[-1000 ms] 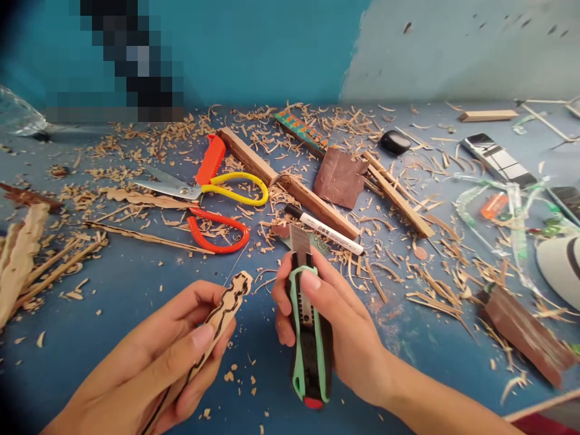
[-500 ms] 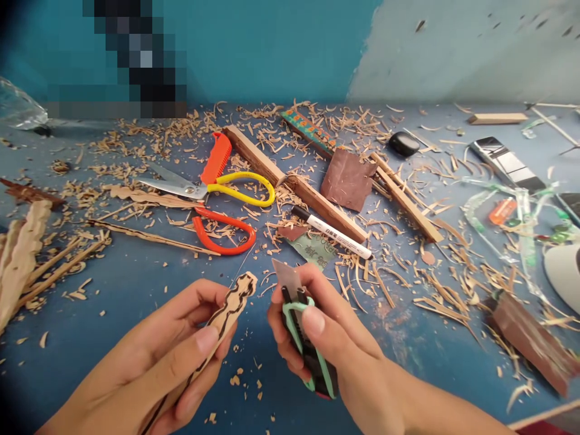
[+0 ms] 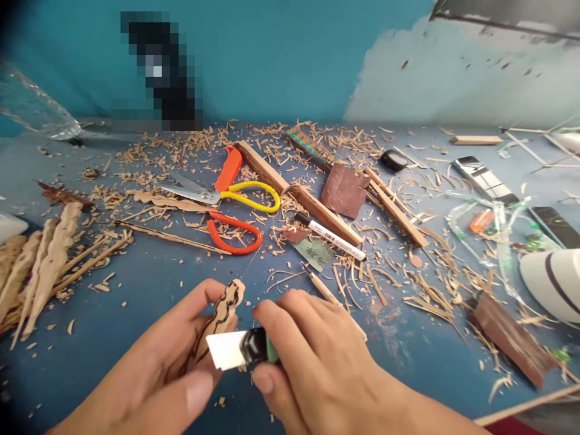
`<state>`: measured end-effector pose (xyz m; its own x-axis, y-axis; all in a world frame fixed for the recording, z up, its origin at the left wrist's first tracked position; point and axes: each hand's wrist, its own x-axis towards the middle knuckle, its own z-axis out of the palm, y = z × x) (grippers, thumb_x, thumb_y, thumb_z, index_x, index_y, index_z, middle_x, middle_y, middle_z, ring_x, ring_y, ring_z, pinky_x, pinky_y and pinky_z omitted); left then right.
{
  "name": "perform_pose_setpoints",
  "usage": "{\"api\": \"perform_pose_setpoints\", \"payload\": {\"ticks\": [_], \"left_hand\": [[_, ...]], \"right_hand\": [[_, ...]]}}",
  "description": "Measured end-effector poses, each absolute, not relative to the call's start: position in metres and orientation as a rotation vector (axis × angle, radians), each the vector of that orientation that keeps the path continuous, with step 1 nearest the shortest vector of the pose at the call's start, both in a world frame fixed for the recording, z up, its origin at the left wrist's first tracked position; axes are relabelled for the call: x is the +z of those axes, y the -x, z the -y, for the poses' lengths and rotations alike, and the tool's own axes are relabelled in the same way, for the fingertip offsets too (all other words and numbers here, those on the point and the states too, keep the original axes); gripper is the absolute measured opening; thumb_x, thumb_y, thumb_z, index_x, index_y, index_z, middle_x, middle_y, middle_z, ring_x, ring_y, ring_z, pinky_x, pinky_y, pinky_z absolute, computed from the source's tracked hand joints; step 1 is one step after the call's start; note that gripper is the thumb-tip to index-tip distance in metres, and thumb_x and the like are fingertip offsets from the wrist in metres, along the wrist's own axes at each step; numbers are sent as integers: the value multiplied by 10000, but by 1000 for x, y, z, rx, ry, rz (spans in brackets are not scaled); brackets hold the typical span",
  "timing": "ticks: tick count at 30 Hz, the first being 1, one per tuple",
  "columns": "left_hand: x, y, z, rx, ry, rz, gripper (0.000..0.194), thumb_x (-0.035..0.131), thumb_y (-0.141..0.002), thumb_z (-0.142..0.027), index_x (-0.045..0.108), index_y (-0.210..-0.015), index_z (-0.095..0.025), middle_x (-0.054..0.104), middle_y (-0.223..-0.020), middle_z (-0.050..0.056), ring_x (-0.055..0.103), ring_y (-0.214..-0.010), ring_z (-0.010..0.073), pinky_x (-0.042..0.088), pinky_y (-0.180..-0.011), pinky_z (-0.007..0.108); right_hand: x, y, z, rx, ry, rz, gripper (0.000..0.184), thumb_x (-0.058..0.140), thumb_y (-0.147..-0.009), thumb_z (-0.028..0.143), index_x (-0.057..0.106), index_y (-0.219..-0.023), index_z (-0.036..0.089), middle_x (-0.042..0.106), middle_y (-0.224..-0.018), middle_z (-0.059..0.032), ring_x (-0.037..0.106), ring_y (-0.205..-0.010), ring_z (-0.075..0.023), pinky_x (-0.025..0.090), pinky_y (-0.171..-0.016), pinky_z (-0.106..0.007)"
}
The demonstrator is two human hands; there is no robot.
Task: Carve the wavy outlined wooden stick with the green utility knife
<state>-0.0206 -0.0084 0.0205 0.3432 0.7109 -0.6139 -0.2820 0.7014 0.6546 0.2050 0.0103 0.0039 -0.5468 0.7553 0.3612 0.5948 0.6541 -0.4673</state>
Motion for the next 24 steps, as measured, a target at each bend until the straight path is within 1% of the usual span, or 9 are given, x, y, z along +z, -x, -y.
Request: {"api": "perform_pose_setpoints", "payload": {"ticks": [2, 4, 6, 9, 14, 15, 18, 20, 24], "left_hand": [[23, 18, 10, 692, -564, -1065, 671, 970, -745, -642, 650, -1260, -355, 585, -892, -1, 576, -767, 187, 604, -754, 296], [24, 16, 10, 656, -630, -1029, 640, 978, -725, -650, 678, -1207, -355, 616, -910, 13, 618, -801, 214, 627, -772, 326], [22, 14, 9, 635, -682, -989, 591, 940, -770, -680, 692, -1189, -346, 629, -905, 15, 622, -798, 212, 619, -744, 310], [19, 14, 10, 693, -763, -1021, 565, 824, -875, -752, 697, -1220, -322, 676, -979, 33, 648, -877, 214, 620, -817, 295], [11, 18, 17, 694, -1068, -1193, 462, 730, -943, -735, 720, -1096, -299, 670, -798, 20, 619, -764, 225, 588, -724, 282], [8, 19, 19, 695, -1111, -1233, 452, 704, -964, -723, 727, -1132, -305, 711, -841, 33, 650, -805, 239, 601, -776, 295], [-2, 22, 20, 697, -1177, -1274, 500, 708, -979, -678, 710, -1332, -324, 798, -1123, 82, 725, -1049, 293, 619, -922, 330], [-6, 22, 19, 687, -1162, -1216, 541, 723, -974, -671, 700, -1380, -314, 795, -1161, 102, 730, -1098, 314, 635, -904, 340], [-4, 16, 12, 708, -1071, -1128, 521, 660, -1013, -714, 739, -1276, -271, 744, -991, 101, 722, -1031, 301, 631, -763, 308]], "right_hand": [[1, -197, -10, 335, 1005, 2354, 315, 271, -1202, 372, 532, -1265, 206, 676, -875, -28, 632, -675, -191, 496, -599, -329], [0, -191, -8, 276, 995, 2345, 280, 289, -1185, 336, 534, -1211, 202, 659, -863, -26, 593, -653, -185, 458, -570, -325], [0, -186, -6, 215, 1001, 2329, 260, 307, -1176, 327, 533, -1193, 199, 667, -868, -34, 588, -654, -185, 454, -570, -322], [1, -182, -4, 111, 1033, 2307, 286, 290, -1182, 334, 537, -1204, 191, 684, -865, -46, 591, -646, -190, 459, -571, -324], [-4, -177, -2, -93, 1058, 2260, 271, 345, -1179, 323, 567, -1190, 167, 705, -844, -63, 623, -663, -208, 465, -597, -343], [-5, -176, -1, -122, 1057, 2252, 271, 353, -1176, 318, 573, -1195, 161, 710, -848, -71, 638, -681, -218, 469, -612, -350], [-8, -174, -1, -161, 1073, 2254, 245, 379, -1156, 288, 584, -1202, 161, 717, -858, -85, 651, -705, -236, 464, -640, -364], [-9, -173, -1, -175, 1083, 2263, 222, 389, -1149, 271, 583, -1186, 171, 711, -849, -78, 636, -695, -234, 452, -643, -364], [-10, -172, -2, -174, 1120, 2262, 227, 375, -1169, 290, 571, -1181, 177, 697, -836, -62, 599, -690, -226, 444, -639, -358]]}}
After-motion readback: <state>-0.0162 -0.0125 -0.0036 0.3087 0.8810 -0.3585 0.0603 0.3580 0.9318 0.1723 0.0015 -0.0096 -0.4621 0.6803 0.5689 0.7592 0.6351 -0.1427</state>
